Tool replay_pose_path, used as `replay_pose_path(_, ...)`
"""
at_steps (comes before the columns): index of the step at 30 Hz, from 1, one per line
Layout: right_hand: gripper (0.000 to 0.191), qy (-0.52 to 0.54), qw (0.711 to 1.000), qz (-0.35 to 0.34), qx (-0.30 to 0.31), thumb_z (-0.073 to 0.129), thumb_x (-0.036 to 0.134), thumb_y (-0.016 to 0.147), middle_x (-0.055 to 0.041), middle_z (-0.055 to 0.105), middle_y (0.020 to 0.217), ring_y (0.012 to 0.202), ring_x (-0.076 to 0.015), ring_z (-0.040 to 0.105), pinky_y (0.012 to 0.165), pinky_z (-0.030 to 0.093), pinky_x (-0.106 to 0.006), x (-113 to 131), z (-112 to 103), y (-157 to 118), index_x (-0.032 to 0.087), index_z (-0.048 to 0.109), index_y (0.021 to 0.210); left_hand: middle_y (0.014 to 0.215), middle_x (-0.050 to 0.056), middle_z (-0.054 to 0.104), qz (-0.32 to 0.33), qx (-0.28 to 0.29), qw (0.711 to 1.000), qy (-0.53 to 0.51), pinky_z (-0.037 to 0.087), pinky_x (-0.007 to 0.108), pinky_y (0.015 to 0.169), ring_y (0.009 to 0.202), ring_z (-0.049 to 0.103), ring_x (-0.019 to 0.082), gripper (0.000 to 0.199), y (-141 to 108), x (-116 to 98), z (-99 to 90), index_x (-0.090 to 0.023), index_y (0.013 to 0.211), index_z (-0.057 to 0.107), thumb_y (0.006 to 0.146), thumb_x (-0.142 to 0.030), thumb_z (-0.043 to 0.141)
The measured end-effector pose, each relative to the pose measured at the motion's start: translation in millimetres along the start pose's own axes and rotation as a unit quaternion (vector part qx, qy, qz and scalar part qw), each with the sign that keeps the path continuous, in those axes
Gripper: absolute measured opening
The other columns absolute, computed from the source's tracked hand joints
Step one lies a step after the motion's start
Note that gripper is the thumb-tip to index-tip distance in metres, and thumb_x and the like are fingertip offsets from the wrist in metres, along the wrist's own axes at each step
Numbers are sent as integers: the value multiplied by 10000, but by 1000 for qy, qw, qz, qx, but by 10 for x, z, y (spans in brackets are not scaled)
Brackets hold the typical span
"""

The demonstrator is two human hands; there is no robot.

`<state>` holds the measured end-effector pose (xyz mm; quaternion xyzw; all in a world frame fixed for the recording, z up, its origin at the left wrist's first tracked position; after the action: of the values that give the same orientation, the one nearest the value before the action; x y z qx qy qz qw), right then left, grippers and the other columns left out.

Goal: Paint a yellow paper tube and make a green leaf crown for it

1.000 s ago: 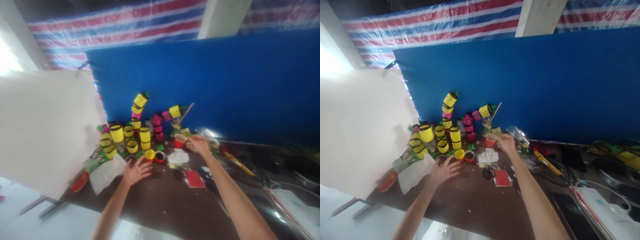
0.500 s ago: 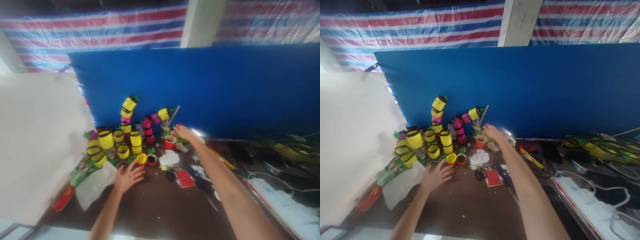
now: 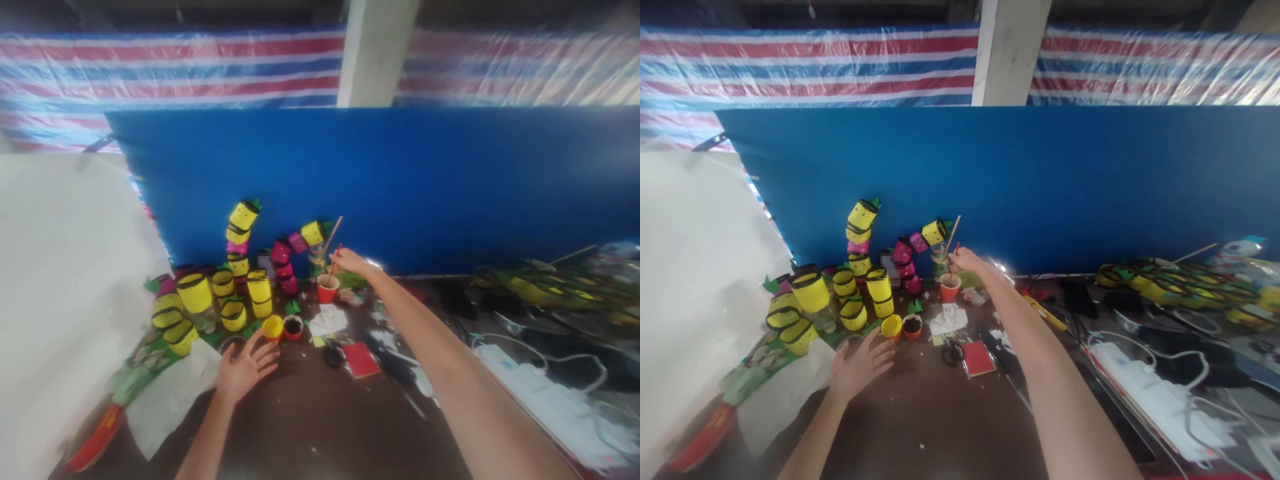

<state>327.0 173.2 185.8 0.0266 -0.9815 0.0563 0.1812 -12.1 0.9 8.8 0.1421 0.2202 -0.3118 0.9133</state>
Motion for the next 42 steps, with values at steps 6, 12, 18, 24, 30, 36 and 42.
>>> replay_pose_path(6,293,4,1000,-2,21,510,332,876,-64,576,1086,912,-177,587,772,505,-367,-2,-47,-80,148,543,1101,1348,193,415,1,5,1000,-8,119,554,1030,1203,433,360,758,7,-9,-34,-224,1428,65,787,-476,382)
replay_pose_path(12,287,-4,1000,-9,27,507,338,877,-61,577,1087,919,-181,584,781,501,-367,62,-63,-109,149,553,1088,1343,183,425,-6,5,1000,-12,120,550,1032,1197,439,350,761,7,-8,-14,-226,1429,50,790,-470,383)
replay_pose_path(18,297,1,999,-11,38,512,337,874,-63,572,1098,930,-187,582,786,500,-374,75,-102,-98,148,547,1100,1356,184,411,-3,7,1000,-14,120,547,1034,1205,426,354,762,1,-10,-16,-217,1430,53,791,-474,378)
replay_pose_path(24,288,23,999,-16,43,506,334,878,-63,573,1099,924,-181,583,784,501,-370,83,-102,-119,154,548,1099,1354,202,407,0,5,1000,-10,123,552,1031,1200,434,360,757,7,-17,0,-217,1428,71,791,-477,388)
replay_pose_path(30,296,32,999,-3,34,512,333,875,-65,569,1108,935,-186,580,790,499,-377,46,-86,-112,152,543,1108,1370,192,391,-1,13,1000,-10,108,554,1038,1228,404,360,738,17,-16,-53,-218,1428,82,802,-477,375)
replay_pose_path(36,305,45,999,2,7,514,332,874,-69,567,1109,937,-185,580,790,498,-381,-17,-67,-96,150,536,1117,1372,161,403,-3,31,999,-13,85,551,1045,1247,384,349,713,21,-12,-69,-241,1425,112,806,-498,352)
replay_pose_path(42,303,45,999,-1,-6,513,330,875,-69,564,1116,940,-186,579,793,498,-382,-45,-81,-130,153,535,1120,1359,189,408,-1,17,1000,-10,100,552,1041,1238,391,364,735,31,-20,-49,-220,1426,115,794,-497,369)
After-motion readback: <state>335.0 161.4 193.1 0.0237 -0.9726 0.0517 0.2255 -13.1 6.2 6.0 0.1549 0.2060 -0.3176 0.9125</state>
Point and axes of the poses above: each hand's wrist, its own y-axis towards the middle knuckle, its own z-axis out of the palm, x = y × z, the point moved 1 cm from there along y, towards the middle knuckle
